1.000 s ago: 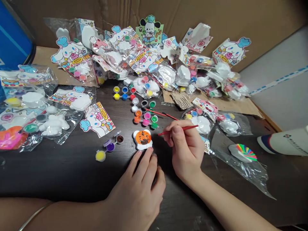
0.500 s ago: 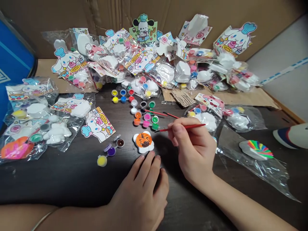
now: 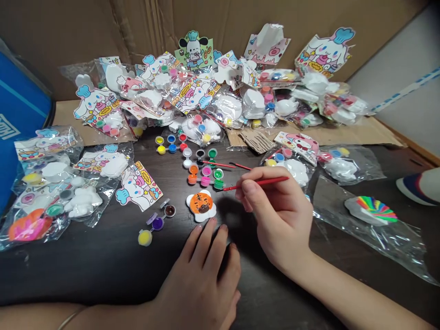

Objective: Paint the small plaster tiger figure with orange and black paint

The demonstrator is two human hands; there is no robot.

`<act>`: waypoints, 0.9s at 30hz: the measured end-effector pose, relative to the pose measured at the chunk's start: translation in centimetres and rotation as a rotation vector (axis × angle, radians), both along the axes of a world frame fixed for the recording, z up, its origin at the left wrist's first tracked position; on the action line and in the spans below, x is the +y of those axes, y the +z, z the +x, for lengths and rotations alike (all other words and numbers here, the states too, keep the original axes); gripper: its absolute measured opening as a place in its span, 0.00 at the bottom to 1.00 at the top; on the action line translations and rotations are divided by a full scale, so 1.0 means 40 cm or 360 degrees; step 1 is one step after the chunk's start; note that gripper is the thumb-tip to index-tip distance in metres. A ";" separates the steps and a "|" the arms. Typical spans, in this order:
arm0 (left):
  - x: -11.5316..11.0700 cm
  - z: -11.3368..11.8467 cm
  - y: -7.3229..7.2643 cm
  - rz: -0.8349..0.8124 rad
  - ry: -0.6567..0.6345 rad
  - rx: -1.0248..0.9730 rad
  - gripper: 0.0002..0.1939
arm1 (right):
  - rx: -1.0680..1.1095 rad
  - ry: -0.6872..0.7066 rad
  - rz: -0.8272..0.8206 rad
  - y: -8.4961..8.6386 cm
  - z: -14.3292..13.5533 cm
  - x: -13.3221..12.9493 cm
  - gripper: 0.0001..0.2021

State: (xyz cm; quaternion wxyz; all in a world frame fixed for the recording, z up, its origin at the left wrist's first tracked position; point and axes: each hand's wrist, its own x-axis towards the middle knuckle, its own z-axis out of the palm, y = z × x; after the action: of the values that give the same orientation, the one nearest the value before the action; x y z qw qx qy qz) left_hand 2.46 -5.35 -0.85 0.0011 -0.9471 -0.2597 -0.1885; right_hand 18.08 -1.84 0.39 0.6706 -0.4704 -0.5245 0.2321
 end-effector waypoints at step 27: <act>-0.005 -0.005 0.009 0.0036 -0.0015 -0.0003 0.17 | 0.0079 -0.0456 0.0299 0.108 0.146 0.016 0.08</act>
State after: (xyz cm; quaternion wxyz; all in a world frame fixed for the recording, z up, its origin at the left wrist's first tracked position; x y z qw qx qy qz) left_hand 2.26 -5.55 -0.48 0.0106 -0.9480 -0.2531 -0.1925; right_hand 23.93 -1.21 4.71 0.7505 -0.4698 -0.4548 0.0956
